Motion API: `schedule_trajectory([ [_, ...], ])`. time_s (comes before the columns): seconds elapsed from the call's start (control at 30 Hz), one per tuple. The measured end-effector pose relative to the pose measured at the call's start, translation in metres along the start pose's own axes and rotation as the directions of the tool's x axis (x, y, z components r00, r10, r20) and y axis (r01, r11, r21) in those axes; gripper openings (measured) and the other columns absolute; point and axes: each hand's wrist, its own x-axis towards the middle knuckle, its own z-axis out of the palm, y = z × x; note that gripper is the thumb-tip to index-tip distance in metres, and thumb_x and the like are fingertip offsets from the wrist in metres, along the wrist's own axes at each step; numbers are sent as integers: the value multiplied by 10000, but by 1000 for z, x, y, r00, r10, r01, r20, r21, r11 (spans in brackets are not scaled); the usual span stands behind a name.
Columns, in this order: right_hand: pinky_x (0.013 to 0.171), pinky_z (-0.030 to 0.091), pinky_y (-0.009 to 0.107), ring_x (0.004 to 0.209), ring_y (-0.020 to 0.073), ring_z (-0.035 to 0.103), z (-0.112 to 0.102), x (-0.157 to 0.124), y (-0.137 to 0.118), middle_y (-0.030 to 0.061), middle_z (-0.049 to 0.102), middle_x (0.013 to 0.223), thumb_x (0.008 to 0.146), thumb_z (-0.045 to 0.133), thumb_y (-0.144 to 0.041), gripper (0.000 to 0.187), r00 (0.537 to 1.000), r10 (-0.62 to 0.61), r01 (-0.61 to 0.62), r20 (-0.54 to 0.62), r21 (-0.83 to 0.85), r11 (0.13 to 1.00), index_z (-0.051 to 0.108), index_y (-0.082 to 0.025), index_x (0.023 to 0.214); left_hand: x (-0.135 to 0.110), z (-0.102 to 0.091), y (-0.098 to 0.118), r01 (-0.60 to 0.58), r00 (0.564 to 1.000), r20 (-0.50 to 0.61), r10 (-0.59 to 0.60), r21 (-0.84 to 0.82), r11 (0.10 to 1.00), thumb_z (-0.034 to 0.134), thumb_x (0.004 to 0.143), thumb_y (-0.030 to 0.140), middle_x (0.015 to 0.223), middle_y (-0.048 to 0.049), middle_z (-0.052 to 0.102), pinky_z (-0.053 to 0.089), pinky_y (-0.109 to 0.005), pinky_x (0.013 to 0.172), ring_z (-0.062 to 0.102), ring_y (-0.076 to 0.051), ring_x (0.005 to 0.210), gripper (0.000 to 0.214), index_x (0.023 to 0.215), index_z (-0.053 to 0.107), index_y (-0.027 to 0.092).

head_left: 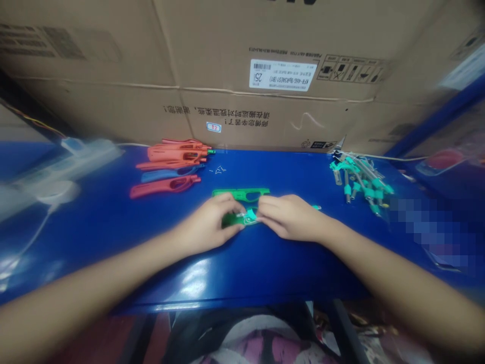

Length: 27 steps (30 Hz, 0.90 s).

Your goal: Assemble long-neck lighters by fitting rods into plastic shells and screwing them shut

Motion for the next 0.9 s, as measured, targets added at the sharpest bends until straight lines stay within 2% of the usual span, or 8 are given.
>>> schedule_trajectory([
  [0.37, 611, 363, 269, 696, 141, 501, -7, -1, 2, 38, 604, 881, 1034, 426, -260, 245, 999, 19, -24, 50, 96, 995, 632, -163, 942, -2, 1, 0, -62, 998, -25, 62, 20, 998, 697, 859, 188, 1037, -46, 640, 514, -380, 880, 602, -222, 982, 266, 1105, 596, 180],
  [0.9, 625, 374, 272, 707, 140, 523, -8, -2, 0, 37, 614, 890, 1020, 471, -269, 220, 998, 35, -41, 58, 111, 993, 641, -163, 930, -2, -1, 2, -106, 994, 18, 105, 103, 989, 633, 909, 224, 1108, -98, 627, 535, -409, 900, 620, -244, 998, 312, 1215, 643, 166],
])
